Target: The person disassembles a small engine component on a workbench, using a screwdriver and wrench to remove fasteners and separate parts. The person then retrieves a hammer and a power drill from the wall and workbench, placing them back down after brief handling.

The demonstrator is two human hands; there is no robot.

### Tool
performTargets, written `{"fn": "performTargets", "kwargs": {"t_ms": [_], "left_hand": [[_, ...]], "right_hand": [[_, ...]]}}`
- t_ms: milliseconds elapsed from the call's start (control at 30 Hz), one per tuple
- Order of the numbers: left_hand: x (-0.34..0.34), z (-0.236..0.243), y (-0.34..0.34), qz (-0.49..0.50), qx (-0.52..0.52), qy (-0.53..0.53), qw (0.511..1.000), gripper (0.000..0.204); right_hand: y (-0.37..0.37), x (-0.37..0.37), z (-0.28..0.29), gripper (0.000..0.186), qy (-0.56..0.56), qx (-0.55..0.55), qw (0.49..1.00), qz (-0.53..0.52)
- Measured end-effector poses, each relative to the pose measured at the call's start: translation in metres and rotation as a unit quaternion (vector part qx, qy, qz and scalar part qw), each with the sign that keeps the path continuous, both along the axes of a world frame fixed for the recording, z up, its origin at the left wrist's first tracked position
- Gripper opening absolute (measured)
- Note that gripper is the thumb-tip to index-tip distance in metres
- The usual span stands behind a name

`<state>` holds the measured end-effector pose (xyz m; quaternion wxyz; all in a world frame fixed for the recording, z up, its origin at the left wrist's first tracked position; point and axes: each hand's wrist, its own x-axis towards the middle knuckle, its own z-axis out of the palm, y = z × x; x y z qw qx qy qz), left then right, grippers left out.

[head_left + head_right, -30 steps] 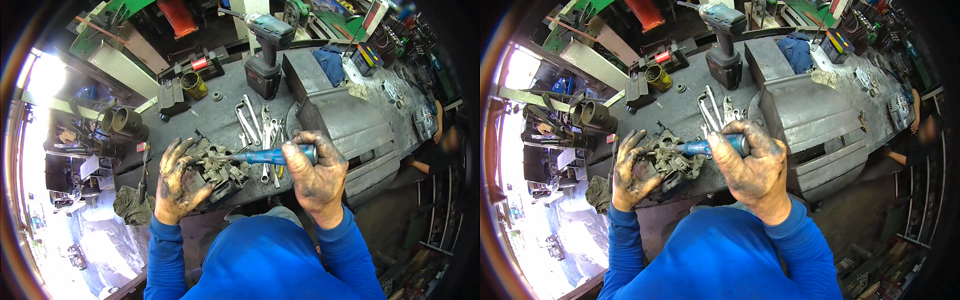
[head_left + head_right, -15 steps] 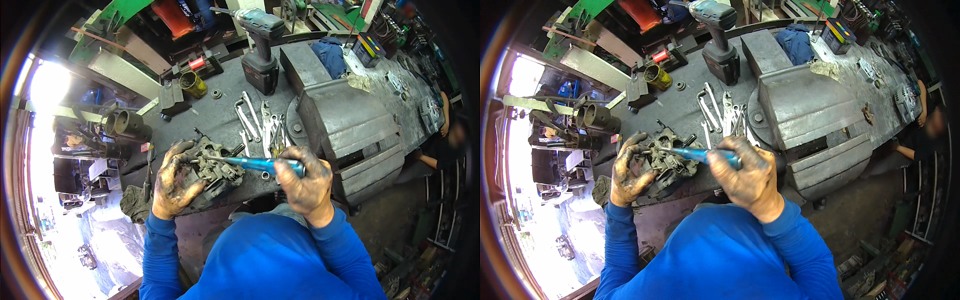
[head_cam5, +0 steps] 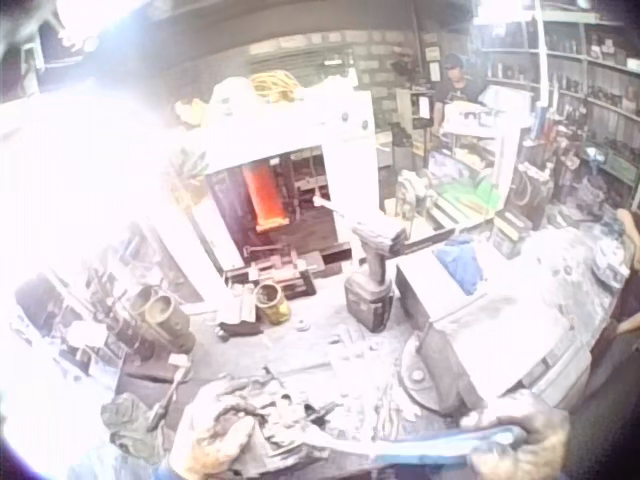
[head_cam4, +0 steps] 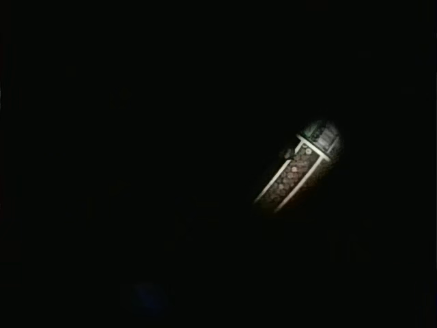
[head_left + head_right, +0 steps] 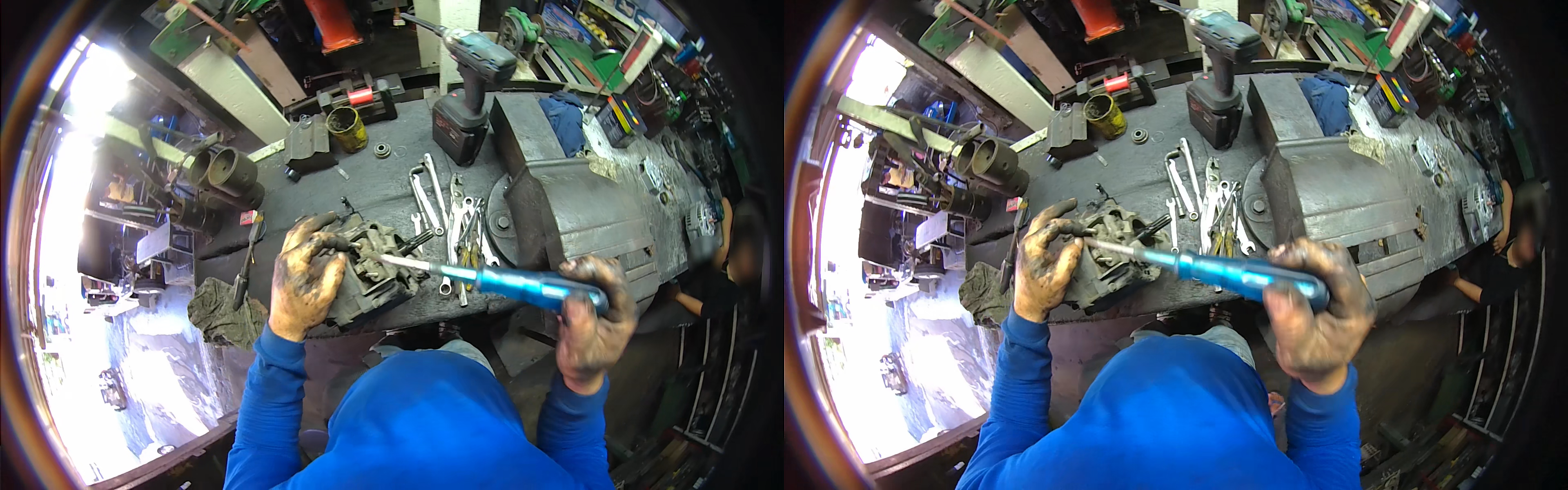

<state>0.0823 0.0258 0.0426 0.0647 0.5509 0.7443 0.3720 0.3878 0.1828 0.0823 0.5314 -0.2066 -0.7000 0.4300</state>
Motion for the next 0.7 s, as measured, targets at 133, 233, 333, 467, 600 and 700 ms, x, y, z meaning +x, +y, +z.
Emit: {"fn": "performTargets", "kwargs": {"t_ms": [133, 233, 333, 467, 600, 700], "left_hand": [[-0.002, -0.006, -0.003, 0.018, -0.004, -0.121, 0.993, 0.023], [-0.006, -0.007, -0.006, -0.012, 0.005, -0.097, 0.995, 0.023], [-0.007, -0.008, -0.007, -0.025, 0.008, -0.042, 0.999, 0.024], [-0.005, -0.012, -0.009, -0.027, 0.035, 0.045, 0.998, 0.027], [-0.009, -0.016, -0.009, -0.062, 0.047, -0.013, 0.997, 0.030], [-0.013, -0.019, -0.008, -0.097, 0.056, -0.078, 0.991, 0.030]], "right_hand": [[-0.016, 0.000, 0.023, 0.037, -0.155, 0.202, 0.962, 0.102], [-0.044, -0.015, 0.017, 0.038, -0.206, 0.261, 0.939, 0.092], [-0.068, -0.022, 0.015, 0.036, -0.249, 0.275, 0.926, 0.074], [-0.098, -0.025, 0.020, 0.025, -0.302, 0.357, 0.883, 0.049], [-0.124, -0.033, 0.019, 0.028, -0.339, 0.386, 0.858, 0.022], [-0.131, -0.039, 0.020, 0.030, -0.343, 0.396, 0.852, 0.000]]}}
